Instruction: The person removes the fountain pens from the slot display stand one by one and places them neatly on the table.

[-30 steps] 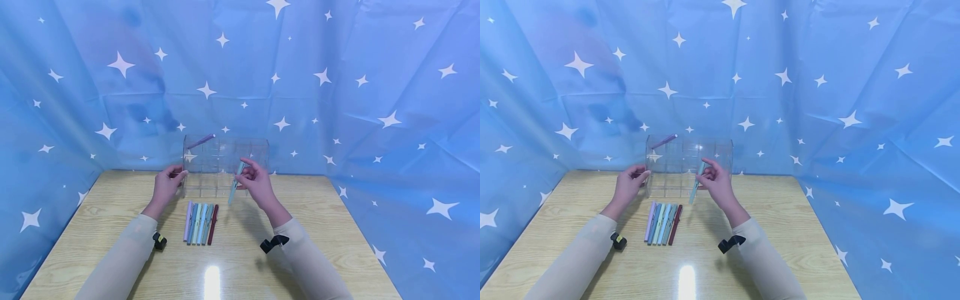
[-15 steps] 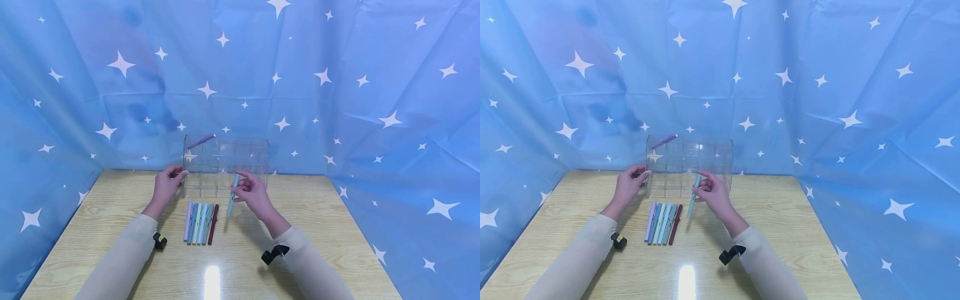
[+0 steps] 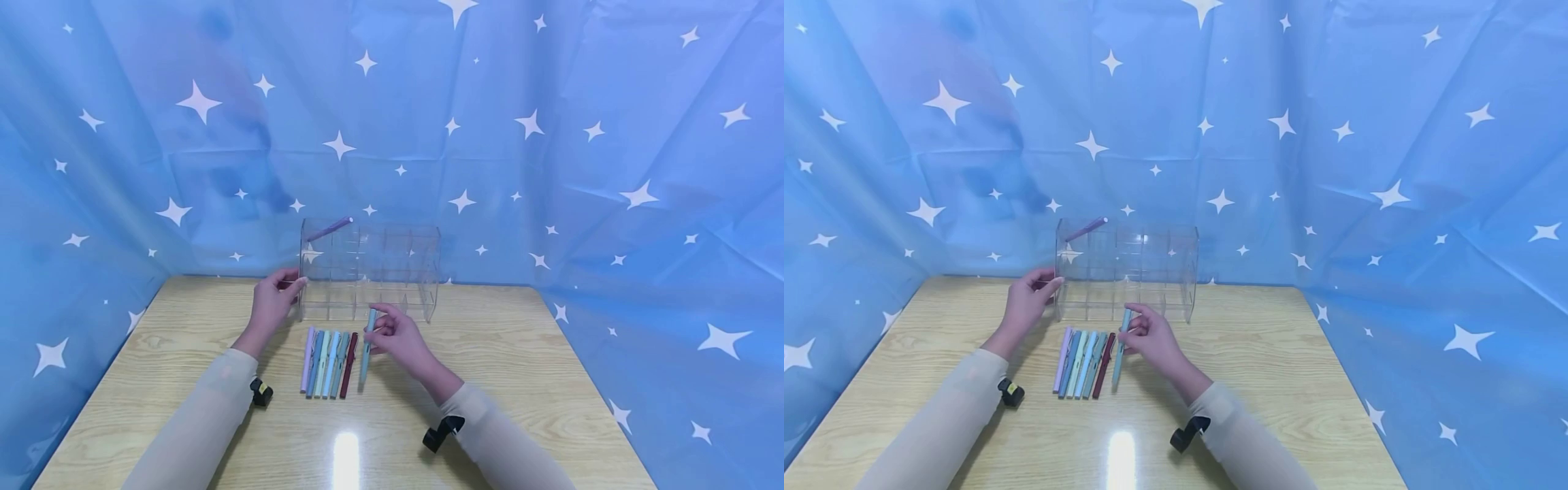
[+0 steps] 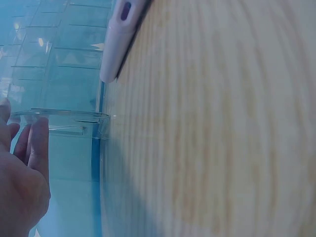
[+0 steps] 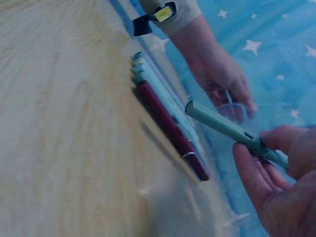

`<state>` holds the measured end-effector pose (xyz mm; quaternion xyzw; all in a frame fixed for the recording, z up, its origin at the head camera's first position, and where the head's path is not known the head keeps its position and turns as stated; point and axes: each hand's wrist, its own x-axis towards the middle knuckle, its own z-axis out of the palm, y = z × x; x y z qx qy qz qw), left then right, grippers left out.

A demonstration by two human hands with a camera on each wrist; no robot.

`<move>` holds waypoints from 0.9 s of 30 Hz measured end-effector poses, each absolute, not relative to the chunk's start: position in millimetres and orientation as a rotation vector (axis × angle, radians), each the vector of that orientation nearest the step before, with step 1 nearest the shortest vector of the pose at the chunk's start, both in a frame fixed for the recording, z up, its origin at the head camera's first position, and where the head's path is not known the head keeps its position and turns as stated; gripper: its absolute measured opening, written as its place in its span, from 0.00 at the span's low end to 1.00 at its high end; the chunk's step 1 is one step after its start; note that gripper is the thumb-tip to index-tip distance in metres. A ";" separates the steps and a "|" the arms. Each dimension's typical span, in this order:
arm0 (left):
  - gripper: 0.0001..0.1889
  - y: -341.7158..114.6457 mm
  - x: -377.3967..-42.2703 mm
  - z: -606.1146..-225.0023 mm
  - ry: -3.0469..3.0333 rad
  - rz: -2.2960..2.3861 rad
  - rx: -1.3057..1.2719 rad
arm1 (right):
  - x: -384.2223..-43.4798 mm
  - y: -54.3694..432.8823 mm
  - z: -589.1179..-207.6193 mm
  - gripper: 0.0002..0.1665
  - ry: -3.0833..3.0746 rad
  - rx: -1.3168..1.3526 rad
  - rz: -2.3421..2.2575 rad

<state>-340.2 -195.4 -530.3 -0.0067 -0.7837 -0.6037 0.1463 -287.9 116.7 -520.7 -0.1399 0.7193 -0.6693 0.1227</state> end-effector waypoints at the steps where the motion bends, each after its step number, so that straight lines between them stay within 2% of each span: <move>1: 0.22 -195.6 -340.3 -530.6 -2.256 -1.738 -0.019 | -287.0 116.0 -522.1 0.41 2.094 -0.407 -1.947; 12: 0.23 -195.7 -341.1 -530.3 -2.247 -1.743 -0.022 | -282.2 114.4 -531.6 0.48 2.122 -0.423 -1.916; 27: 0.22 -197.3 -341.4 -531.8 -2.272 -1.759 -0.008 | -279.5 109.4 -546.4 0.48 2.273 -0.410 -1.687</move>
